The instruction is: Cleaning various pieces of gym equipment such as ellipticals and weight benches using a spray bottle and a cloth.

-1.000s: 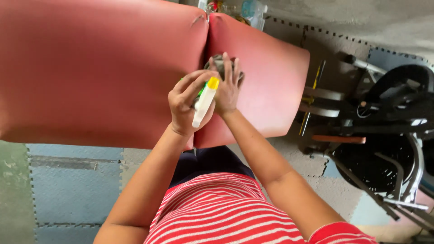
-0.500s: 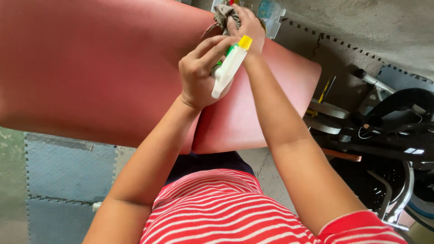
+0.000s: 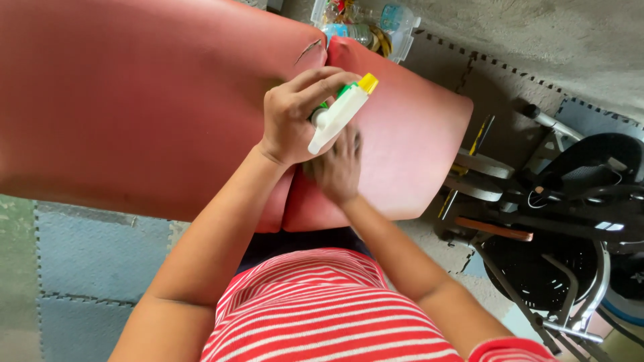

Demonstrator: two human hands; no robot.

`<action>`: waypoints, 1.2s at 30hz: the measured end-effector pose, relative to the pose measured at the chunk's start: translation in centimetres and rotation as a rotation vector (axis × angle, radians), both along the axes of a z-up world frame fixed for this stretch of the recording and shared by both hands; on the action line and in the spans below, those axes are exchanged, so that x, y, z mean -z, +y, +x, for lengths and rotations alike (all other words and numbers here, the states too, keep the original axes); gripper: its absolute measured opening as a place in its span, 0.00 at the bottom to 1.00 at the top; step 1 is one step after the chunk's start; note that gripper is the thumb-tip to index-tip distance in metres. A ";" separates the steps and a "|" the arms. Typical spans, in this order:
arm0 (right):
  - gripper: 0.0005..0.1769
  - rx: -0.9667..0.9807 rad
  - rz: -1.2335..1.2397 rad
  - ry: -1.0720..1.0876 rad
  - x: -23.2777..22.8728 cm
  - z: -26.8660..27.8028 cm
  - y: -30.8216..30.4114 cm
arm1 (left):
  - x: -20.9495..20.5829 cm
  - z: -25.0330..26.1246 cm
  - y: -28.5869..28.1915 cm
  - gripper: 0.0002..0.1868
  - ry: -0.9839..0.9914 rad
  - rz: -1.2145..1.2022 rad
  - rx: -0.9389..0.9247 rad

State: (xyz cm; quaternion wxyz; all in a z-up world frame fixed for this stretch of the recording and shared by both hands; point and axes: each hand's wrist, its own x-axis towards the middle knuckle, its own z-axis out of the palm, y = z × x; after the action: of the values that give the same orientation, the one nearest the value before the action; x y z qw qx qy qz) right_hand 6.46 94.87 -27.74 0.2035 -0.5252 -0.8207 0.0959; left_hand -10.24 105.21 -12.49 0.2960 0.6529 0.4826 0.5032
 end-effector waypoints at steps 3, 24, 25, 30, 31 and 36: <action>0.38 0.083 -0.113 0.030 -0.2 0.0 9.5 | 0.3 0.1 0.2 0.18 0.039 0.030 0.010; 0.33 0.259 -0.234 -0.086 -2.7 -6.2 -12.8 | 1.7 0.8 -1.2 0.18 0.177 0.133 0.203; 0.33 0.281 -0.230 -0.084 -2.1 -6.3 -14.4 | 1.5 0.8 -1.7 0.18 0.175 0.140 0.224; 0.33 0.411 -0.134 0.123 1.0 -5.2 -20.5 | 1.5 1.7 -4.7 0.18 0.036 0.062 0.350; 0.33 0.432 -0.131 0.118 1.9 -4.3 -19.9 | 1.7 1.9 -5.4 0.18 0.029 0.063 0.370; 0.33 1.114 -0.242 0.303 9.0 2.5 -15.0 | 2.8 2.1 -7.6 0.22 -0.016 -0.007 0.429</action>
State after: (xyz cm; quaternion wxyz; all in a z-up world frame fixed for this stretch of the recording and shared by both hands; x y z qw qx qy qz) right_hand 8.99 79.87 -36.77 0.2768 -0.8771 -0.3661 0.1414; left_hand -8.11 97.60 -15.28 0.4021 0.7358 0.3320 0.4321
